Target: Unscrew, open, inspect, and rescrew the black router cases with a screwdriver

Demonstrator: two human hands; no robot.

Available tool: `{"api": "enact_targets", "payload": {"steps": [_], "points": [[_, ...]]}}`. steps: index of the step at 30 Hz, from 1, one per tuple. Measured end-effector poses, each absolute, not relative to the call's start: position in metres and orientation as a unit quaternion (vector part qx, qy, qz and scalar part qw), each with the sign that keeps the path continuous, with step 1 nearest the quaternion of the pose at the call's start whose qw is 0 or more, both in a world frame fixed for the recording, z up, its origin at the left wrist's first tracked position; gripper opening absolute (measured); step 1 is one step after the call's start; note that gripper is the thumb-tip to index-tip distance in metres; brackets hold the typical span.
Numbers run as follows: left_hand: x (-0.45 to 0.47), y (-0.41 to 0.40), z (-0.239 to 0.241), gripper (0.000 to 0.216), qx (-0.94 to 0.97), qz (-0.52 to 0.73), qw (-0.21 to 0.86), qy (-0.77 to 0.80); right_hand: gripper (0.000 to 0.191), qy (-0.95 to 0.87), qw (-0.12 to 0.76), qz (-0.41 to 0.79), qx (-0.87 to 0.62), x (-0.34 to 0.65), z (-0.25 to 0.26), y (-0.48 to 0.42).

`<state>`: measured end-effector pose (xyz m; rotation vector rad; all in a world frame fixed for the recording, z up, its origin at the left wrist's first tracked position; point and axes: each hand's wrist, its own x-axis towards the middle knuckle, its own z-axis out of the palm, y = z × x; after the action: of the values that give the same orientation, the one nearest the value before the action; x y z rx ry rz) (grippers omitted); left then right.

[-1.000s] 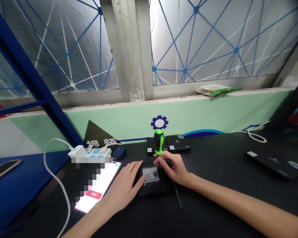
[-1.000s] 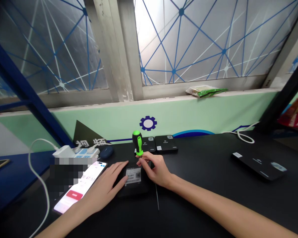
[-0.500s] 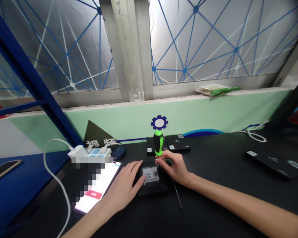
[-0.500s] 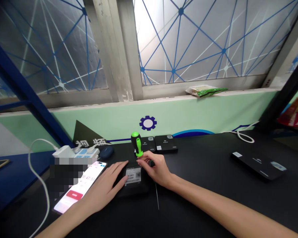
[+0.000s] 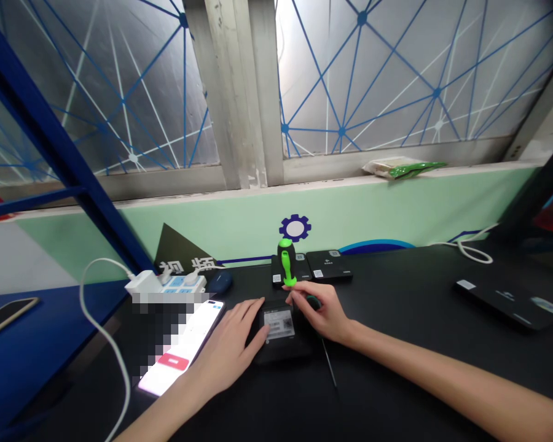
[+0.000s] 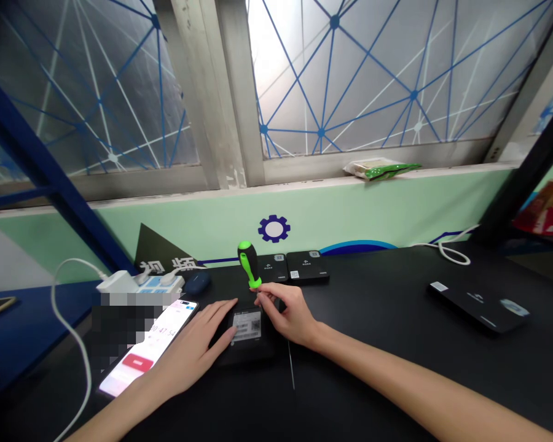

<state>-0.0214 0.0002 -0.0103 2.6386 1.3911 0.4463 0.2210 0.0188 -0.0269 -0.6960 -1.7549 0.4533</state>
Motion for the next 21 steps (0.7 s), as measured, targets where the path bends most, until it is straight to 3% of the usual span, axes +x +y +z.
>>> {"api": "enact_targets", "payload": {"steps": [21], "points": [[-0.0204,0.0004,-0.0095,0.050,0.875,0.153,0.058,0.456,0.008,-0.733,0.578,0.190,-0.305,0.2190,-0.0268,0.0191]]}}
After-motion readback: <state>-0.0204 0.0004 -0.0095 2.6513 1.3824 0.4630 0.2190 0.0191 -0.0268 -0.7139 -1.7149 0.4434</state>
